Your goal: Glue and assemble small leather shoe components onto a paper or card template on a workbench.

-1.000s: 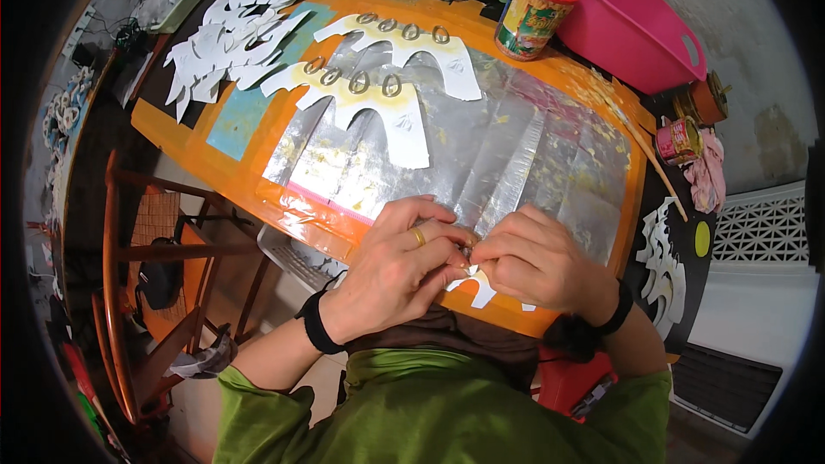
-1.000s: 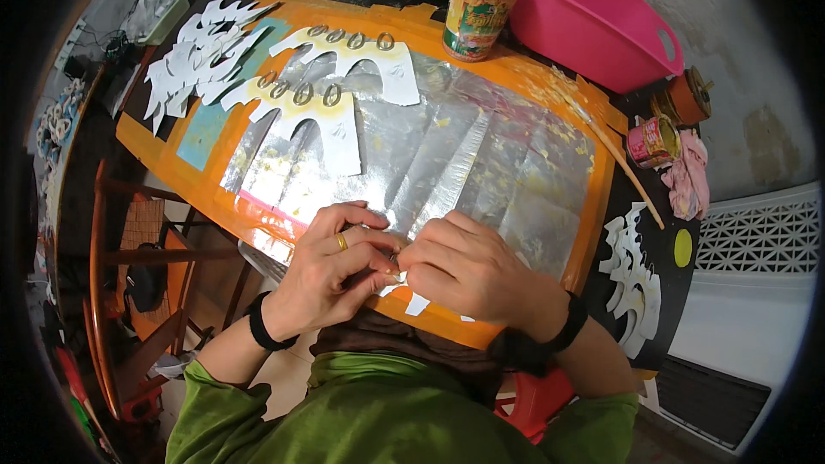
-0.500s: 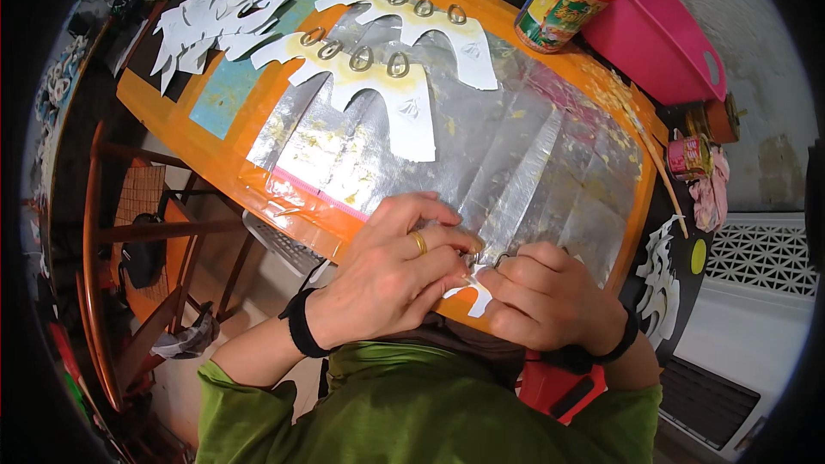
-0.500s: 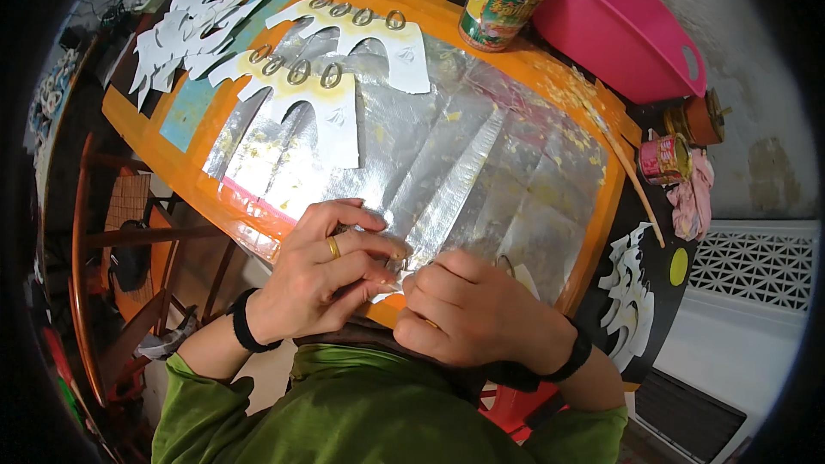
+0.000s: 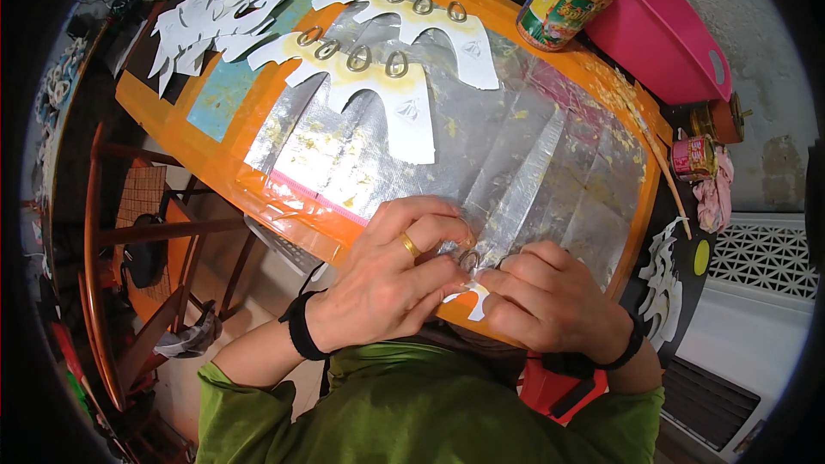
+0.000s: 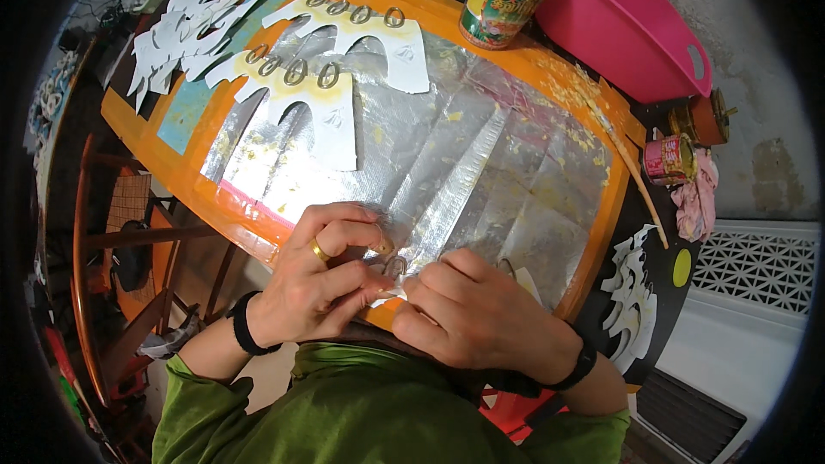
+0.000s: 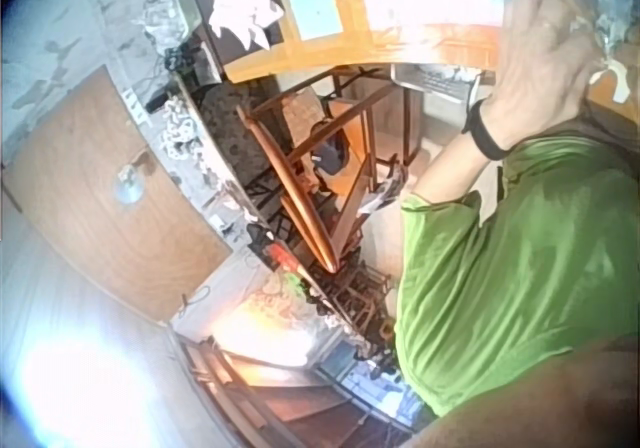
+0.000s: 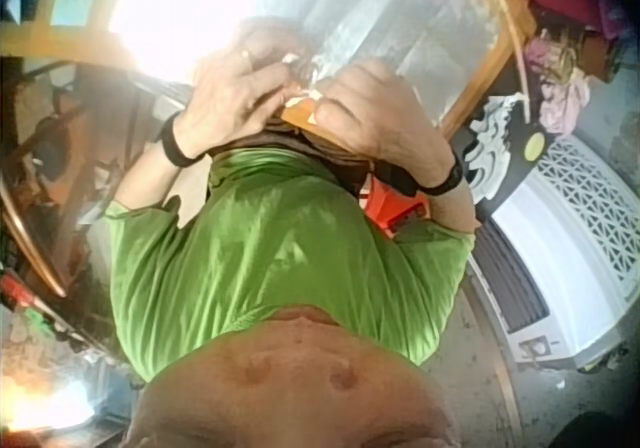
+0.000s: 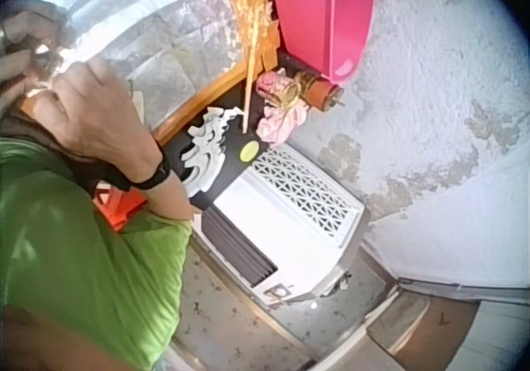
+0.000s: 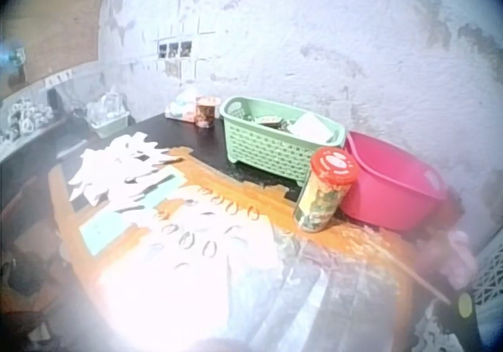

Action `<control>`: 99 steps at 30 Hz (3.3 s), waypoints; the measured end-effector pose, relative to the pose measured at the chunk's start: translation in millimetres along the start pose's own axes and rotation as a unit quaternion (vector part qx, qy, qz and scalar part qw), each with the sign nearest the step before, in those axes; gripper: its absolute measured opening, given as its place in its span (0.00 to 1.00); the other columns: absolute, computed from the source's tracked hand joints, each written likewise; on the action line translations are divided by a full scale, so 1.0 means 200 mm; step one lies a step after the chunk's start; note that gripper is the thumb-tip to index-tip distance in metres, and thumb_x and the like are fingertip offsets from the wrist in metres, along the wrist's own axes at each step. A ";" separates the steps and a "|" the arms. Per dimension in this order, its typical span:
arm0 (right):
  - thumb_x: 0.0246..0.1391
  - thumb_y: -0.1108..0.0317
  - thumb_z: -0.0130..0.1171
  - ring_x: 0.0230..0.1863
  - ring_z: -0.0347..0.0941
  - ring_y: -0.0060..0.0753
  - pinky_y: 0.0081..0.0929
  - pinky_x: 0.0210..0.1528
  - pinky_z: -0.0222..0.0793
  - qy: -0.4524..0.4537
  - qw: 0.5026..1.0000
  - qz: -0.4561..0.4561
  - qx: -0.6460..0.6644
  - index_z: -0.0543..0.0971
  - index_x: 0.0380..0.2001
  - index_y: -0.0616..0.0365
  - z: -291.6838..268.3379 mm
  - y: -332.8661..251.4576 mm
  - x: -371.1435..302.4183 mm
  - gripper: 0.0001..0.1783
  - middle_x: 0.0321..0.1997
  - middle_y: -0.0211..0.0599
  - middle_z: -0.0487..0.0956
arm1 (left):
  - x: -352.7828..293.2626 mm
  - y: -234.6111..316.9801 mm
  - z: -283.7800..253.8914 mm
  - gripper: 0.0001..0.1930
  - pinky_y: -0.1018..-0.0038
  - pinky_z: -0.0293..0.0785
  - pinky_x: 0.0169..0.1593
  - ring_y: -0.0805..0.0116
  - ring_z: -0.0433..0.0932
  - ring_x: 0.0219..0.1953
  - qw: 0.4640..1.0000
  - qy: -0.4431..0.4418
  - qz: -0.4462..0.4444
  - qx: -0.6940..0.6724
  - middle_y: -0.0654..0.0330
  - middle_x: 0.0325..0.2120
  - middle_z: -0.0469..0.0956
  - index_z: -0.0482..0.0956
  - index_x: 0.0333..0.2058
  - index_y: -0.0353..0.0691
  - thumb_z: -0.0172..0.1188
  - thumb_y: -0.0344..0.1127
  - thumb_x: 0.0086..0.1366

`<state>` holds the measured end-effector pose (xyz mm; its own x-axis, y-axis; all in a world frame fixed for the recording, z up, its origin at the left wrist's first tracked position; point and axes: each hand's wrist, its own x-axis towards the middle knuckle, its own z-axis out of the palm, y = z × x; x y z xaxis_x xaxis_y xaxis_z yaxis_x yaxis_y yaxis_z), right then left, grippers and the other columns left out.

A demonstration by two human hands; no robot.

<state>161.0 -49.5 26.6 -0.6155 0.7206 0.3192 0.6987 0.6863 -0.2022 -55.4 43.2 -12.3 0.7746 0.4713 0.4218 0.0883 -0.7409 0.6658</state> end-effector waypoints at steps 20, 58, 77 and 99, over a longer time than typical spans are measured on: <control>0.45 0.69 0.67 0.41 0.69 0.33 0.33 0.44 0.62 0.003 0.991 0.087 0.097 0.82 0.43 0.59 -0.01 0.01 -0.04 0.19 0.36 0.29 0.72 | -0.02 0.03 0.02 0.09 0.66 0.70 0.49 0.57 0.74 0.51 0.996 0.038 0.058 0.057 0.61 0.44 0.77 0.81 0.31 0.40 0.71 0.27 0.50; 0.47 0.65 0.66 0.47 0.69 0.32 0.34 0.53 0.62 -0.033 0.994 0.073 0.073 0.83 0.44 0.63 -0.04 -0.04 -0.06 0.20 0.41 0.30 0.75 | -0.02 0.15 -0.10 0.10 0.64 0.76 0.49 0.54 0.72 0.51 0.976 -0.037 -0.185 -0.107 0.50 0.52 0.69 0.81 0.36 0.34 0.64 0.19 0.54; 0.45 0.66 0.68 0.44 0.71 0.33 0.37 0.55 0.63 -0.036 0.995 0.061 0.064 0.82 0.50 0.61 -0.04 -0.05 -0.07 0.26 0.38 0.28 0.75 | -0.02 0.24 0.04 0.09 0.51 0.63 0.62 0.40 0.64 0.62 0.975 -0.008 -0.201 0.097 0.46 0.57 0.69 0.77 0.35 0.36 0.68 0.27 0.57; 0.46 0.67 0.66 0.45 0.70 0.31 0.35 0.52 0.63 -0.017 0.995 0.082 0.049 0.83 0.41 0.62 -0.01 -0.05 -0.06 0.17 0.38 0.28 0.74 | -0.08 0.23 0.12 0.16 0.49 0.56 0.67 0.47 0.67 0.58 0.961 0.149 -0.228 0.036 0.54 0.50 0.72 0.74 0.38 0.41 0.67 0.23 0.50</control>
<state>162.4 -65.1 27.1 -0.5095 0.8251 0.2442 0.7521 0.5649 -0.3394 -48.2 -9.6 -3.1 0.4316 0.8637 0.2603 0.4286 -0.4503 0.7833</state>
